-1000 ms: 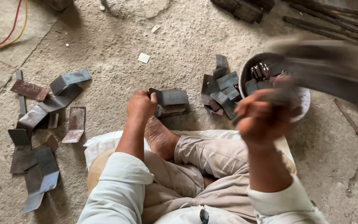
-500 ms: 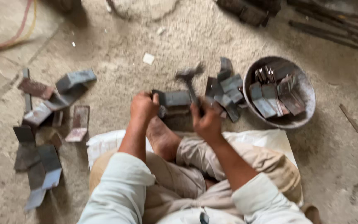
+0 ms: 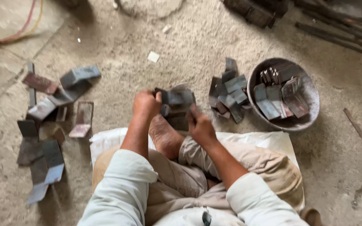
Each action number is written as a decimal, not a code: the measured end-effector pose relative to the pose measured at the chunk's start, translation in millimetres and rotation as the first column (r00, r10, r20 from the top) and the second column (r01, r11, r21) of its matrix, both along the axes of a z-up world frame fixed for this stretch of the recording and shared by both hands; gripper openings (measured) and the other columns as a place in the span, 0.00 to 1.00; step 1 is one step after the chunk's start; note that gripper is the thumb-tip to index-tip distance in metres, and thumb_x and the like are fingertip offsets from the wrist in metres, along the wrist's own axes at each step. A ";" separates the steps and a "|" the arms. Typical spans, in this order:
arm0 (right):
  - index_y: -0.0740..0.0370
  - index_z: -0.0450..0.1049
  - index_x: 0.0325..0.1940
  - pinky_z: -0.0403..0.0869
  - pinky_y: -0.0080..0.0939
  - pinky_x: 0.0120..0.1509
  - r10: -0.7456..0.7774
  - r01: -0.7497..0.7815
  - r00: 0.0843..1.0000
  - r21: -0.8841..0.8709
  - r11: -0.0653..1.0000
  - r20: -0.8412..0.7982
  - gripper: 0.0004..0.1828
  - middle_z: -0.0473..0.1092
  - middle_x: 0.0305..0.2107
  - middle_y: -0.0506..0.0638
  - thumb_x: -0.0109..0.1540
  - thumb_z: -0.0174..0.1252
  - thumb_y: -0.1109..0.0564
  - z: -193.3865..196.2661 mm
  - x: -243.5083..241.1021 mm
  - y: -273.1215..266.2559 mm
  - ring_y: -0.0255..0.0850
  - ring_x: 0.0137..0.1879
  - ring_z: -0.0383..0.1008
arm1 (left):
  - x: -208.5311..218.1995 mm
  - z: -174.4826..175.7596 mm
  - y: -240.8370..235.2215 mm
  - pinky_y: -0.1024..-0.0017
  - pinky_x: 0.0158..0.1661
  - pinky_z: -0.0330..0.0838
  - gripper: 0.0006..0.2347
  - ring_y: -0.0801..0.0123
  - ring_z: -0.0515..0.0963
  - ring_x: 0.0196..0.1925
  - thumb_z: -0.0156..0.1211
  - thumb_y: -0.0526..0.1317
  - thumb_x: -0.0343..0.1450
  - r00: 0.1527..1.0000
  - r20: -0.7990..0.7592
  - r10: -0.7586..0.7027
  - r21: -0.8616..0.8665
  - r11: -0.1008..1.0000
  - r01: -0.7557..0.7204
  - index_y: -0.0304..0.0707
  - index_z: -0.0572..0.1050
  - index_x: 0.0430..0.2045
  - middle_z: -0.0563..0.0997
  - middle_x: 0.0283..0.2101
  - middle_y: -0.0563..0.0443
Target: The person shapes small metal pieces by hitting them with a hammer against a metal block while sitting on the floor, eventually placing the shaped items into a bowl.
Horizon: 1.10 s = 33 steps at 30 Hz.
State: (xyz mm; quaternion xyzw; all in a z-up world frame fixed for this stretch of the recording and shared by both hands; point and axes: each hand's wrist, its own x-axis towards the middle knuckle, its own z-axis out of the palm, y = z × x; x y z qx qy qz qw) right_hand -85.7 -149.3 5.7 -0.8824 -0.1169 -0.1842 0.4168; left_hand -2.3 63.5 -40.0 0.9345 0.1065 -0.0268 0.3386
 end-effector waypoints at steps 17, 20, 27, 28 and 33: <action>0.64 0.66 0.63 0.69 0.44 0.31 0.062 0.615 0.510 -0.414 0.671 0.858 0.13 0.72 0.30 0.59 0.74 0.54 0.59 16.5 2.9 -11.7 0.46 0.29 0.73 | -4.0 10.3 4.4 0.55 0.48 0.75 0.15 0.44 0.83 0.45 0.61 0.49 0.70 0.997 -0.061 0.041 -0.047 0.998 -0.044 0.36 0.83 0.37 0.84 0.41 0.35; 0.61 0.77 0.57 0.74 0.41 0.30 -0.014 0.011 1.000 -0.188 0.982 -0.012 0.15 0.75 0.27 0.55 0.71 0.59 0.51 -4.3 8.7 -7.1 0.44 0.28 0.77 | 1.7 10.9 5.8 0.54 0.48 0.75 0.15 0.43 0.82 0.46 0.62 0.49 0.70 0.999 0.024 0.024 -0.015 1.000 -0.023 0.35 0.83 0.36 0.84 0.40 0.34; 0.66 0.69 0.60 0.65 0.31 0.32 0.003 -0.111 0.958 0.363 0.925 0.286 0.16 0.70 0.31 0.50 0.77 0.56 0.51 105.1 21.8 -35.2 0.32 0.30 0.65 | 8.1 14.0 11.8 0.53 0.48 0.75 0.15 0.42 0.82 0.46 0.61 0.49 0.71 1.000 0.009 0.004 -0.009 1.000 -0.004 0.35 0.83 0.37 0.83 0.41 0.33; 0.63 0.71 0.50 0.56 0.27 0.26 0.057 -0.187 0.965 0.518 0.835 0.257 0.11 0.64 0.24 0.46 0.77 0.57 0.52 114.4 16.7 -39.7 0.28 0.23 0.57 | 4.8 13.4 11.4 0.53 0.48 0.75 0.15 0.42 0.81 0.46 0.61 0.49 0.71 1.000 0.007 -0.011 0.002 1.000 0.011 0.35 0.83 0.37 0.83 0.41 0.33; 0.61 0.70 0.59 0.63 0.28 0.27 -0.012 -0.260 0.891 0.531 0.807 0.454 0.17 0.71 0.29 0.48 0.74 0.52 0.47 63.4 1.9 -24.6 0.30 0.23 0.64 | 3.1 13.2 10.8 0.54 0.49 0.74 0.15 0.44 0.82 0.46 0.62 0.49 0.70 0.998 -0.060 0.036 -0.024 0.999 -0.038 0.36 0.83 0.36 0.84 0.40 0.35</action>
